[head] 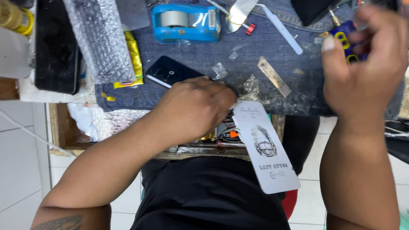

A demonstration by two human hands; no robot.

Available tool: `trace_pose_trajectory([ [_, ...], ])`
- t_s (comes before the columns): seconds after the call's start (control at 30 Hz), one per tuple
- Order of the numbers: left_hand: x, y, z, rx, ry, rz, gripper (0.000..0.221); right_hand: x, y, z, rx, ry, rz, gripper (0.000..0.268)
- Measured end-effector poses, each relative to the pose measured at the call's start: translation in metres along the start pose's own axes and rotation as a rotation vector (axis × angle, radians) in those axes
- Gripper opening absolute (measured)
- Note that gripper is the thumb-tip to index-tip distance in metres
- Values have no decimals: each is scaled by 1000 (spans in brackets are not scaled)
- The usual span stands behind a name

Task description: The person disassembles a mobile phone using a screwdriver and a plastic prying tool, removing the back panel and internal components at a cluttered repair bench.

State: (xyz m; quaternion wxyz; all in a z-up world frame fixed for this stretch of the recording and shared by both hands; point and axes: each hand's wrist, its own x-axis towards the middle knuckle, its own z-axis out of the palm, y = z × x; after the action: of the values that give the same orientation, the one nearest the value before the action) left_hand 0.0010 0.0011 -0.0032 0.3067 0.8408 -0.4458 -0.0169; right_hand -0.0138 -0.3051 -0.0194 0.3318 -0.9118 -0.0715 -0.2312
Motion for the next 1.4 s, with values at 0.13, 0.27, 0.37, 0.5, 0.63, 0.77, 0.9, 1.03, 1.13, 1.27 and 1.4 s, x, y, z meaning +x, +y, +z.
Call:
trace_pose_trajectory([
  [0.13, 1, 0, 3, 22, 5, 0, 10, 33, 19, 25, -268, 52, -121, 47],
  [0.27, 2, 0, 4, 23, 16, 6, 9, 44, 22, 31, -126, -7, 9, 33],
  [0.37, 2, 0, 3, 24, 18, 0, 9, 36, 7, 1, -98, -166, -136, 34],
  [0.5, 1, 0, 3, 13, 20, -15, 9, 19, -36, -45, -214, -394, -399, 43],
  [0.63, 4, -1, 4, 10, 29, -15, 10, 16, -76, -51, -427, -521, -546, 50],
  [0.77, 5, 1, 4, 33, 25, -19, 10, 15, -94, -41, -612, -480, -674, 44],
  [0.9, 7, 2, 2, 43, 20, -30, 10, 17, -105, -35, -647, -439, -728, 36],
  [1.03, 7, 2, 3, 42, 3, -44, 11, 14, -111, -31, -660, -447, -742, 34],
  [1.13, 7, 2, 3, 46, 8, -37, 11, 13, -112, -32, -649, -452, -729, 35],
  [1.27, 8, 2, 3, 56, 2, -41, 11, 12, -112, -31, -652, -435, -741, 33],
  [1.4, 8, 3, 3, 38, -9, -52, 11, 11, -112, -31, -626, -454, -719, 35],
])
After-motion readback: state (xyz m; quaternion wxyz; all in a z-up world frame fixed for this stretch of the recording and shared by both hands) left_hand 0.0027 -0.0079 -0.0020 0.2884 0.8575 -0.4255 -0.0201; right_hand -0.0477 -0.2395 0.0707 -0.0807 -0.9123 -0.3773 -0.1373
